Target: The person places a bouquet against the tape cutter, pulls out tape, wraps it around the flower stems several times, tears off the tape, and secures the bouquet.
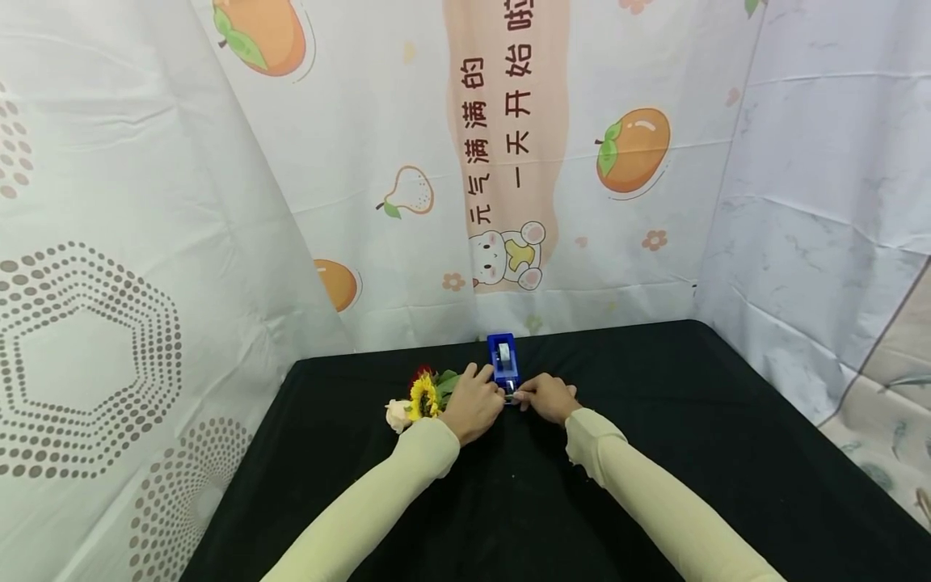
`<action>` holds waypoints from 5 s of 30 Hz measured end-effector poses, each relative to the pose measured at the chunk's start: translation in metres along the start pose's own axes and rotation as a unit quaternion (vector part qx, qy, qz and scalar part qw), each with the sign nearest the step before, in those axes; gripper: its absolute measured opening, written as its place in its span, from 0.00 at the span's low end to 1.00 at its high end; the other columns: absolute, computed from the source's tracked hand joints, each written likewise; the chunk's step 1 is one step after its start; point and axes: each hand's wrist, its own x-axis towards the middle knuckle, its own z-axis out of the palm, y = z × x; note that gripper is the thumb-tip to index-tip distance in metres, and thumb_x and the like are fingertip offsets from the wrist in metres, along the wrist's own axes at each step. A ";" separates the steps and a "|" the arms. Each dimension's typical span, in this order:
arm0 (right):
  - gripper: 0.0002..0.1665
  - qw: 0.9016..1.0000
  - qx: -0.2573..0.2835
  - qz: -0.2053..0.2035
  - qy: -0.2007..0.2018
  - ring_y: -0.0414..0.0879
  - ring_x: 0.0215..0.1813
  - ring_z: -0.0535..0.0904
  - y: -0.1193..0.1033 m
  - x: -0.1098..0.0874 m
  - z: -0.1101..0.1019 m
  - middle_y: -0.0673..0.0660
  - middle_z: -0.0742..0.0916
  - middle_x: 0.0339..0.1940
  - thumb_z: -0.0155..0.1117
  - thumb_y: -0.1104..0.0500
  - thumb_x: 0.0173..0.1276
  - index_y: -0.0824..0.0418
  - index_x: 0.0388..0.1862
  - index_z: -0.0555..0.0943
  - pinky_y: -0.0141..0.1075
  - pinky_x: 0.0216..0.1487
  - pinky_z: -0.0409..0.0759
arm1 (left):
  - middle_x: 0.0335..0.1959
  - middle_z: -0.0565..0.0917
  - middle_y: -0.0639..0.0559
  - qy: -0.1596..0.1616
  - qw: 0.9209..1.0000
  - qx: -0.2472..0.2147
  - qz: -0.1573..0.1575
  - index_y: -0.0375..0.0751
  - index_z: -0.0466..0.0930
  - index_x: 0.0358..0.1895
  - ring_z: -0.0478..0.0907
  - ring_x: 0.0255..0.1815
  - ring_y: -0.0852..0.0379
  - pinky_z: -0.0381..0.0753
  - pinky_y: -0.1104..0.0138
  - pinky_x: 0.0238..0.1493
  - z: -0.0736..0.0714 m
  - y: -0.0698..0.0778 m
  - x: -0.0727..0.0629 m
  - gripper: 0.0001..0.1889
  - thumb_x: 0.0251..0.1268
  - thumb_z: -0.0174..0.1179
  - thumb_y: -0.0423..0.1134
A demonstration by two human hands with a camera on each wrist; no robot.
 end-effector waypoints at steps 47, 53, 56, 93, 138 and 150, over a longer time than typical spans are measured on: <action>0.24 0.999 -0.024 0.017 0.024 0.48 0.30 0.75 -0.009 0.002 0.003 0.51 0.83 0.26 0.58 0.43 0.79 0.61 0.34 0.85 0.56 0.50 0.59 | 0.38 0.88 0.63 0.033 0.998 -0.035 -0.040 0.59 0.89 0.31 0.68 0.50 0.55 0.64 0.62 0.43 0.002 -0.002 0.004 0.14 0.77 0.59 0.50; 0.17 0.999 -0.012 -0.010 0.051 0.48 0.30 0.74 -0.004 0.003 0.006 0.54 0.85 0.27 0.64 0.49 0.77 0.59 0.33 0.87 0.53 0.47 0.57 | 0.37 0.87 0.61 0.028 0.999 0.021 0.001 0.59 0.90 0.33 0.69 0.52 0.53 0.66 0.61 0.44 0.005 -0.003 0.001 0.13 0.77 0.59 0.50; 0.18 0.998 -0.012 -0.010 0.062 0.47 0.29 0.75 -0.005 0.002 0.007 0.51 0.84 0.26 0.63 0.48 0.77 0.59 0.33 0.88 0.54 0.48 0.58 | 0.35 0.86 0.61 0.030 0.999 0.033 0.018 0.59 0.88 0.30 0.68 0.50 0.53 0.65 0.61 0.43 0.006 -0.004 0.001 0.14 0.77 0.59 0.50; 0.24 0.989 0.085 0.121 0.028 0.52 0.41 0.82 -0.018 0.009 0.004 0.54 0.89 0.28 0.67 0.43 0.73 0.63 0.31 0.89 0.62 0.58 0.57 | 0.30 0.87 0.62 -0.028 0.953 -0.241 -0.180 0.60 0.94 0.37 0.65 0.39 0.54 0.63 0.62 0.43 0.000 -0.017 0.008 0.09 0.72 0.64 0.50; 0.13 0.967 0.140 0.205 -0.052 0.48 0.31 0.82 -0.017 0.048 -0.024 0.55 0.88 0.25 0.79 0.56 0.62 0.66 0.28 0.89 0.44 0.42 0.84 | 0.35 0.87 0.60 -0.062 0.940 -0.283 -0.179 0.57 0.94 0.40 0.64 0.38 0.54 0.60 0.62 0.43 0.001 -0.018 0.022 0.12 0.76 0.60 0.50; 0.16 0.977 0.121 0.170 -0.052 0.47 0.24 0.78 -0.008 0.037 -0.009 0.58 0.88 0.24 0.78 0.56 0.64 0.63 0.19 0.87 0.48 0.45 0.79 | 0.34 0.87 0.61 -0.083 0.943 -0.276 -0.168 0.59 0.93 0.36 0.66 0.39 0.55 0.62 0.62 0.44 0.010 -0.009 0.016 0.13 0.75 0.61 0.53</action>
